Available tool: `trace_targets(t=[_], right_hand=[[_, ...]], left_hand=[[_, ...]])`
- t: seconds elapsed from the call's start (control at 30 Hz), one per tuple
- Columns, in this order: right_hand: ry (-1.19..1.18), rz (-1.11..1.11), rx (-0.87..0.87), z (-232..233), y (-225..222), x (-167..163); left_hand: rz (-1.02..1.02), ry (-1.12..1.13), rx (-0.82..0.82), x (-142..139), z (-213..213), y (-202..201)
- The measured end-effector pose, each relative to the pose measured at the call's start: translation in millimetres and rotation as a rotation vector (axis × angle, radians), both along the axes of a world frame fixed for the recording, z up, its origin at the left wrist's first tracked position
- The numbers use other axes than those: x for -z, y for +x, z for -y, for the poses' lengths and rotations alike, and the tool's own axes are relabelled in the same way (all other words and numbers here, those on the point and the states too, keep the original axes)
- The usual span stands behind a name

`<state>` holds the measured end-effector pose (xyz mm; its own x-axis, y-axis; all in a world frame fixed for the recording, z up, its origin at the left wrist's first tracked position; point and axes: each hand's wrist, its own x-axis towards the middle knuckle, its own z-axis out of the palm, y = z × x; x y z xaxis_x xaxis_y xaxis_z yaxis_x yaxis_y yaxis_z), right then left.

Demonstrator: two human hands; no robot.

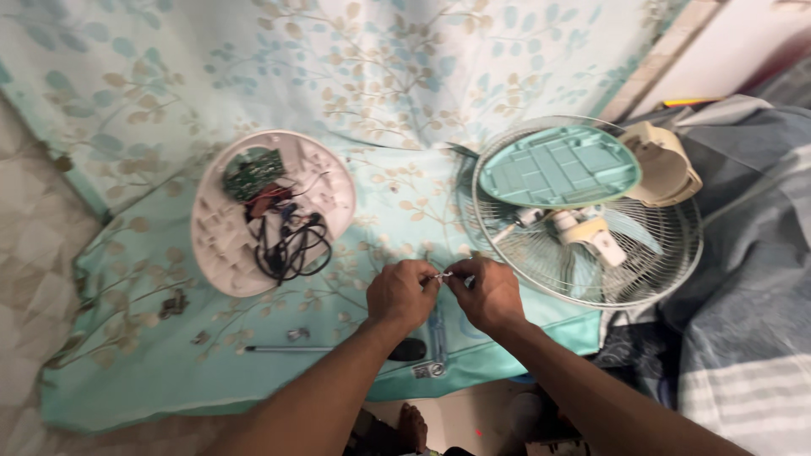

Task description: The person services a disassembled electric fan on a bed. They brush dust from the fan's rear housing and base, unscrew and remove screws with a screwdriver, sort small screws and parts into a small container, and handle the fan's motor and wiring harness.

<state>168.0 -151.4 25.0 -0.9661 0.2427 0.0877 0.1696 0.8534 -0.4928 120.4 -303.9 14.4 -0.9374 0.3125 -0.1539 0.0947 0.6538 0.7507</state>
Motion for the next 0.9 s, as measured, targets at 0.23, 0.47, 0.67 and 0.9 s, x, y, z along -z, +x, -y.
trace_targets(t=[0.23, 0.47, 0.67, 0.9], right_hand=[[-0.005, -0.06, 0.082, -51, 18, 5], [-0.044, -0.032, 0.076, -78, 18, 10], [-0.064, 0.002, 0.05, -86, 16, 9], [-0.087, -0.011, 0.006, -95, 12, 12]], left_hand=[[-0.07, 0.02, 0.059, 2, -56, 9], [-0.125, 0.027, 0.045, 8, -77, 10], [-0.013, -0.029, 0.035, 5, -81, 11], [-0.02, -0.042, 0.028, 6, -81, 13]])
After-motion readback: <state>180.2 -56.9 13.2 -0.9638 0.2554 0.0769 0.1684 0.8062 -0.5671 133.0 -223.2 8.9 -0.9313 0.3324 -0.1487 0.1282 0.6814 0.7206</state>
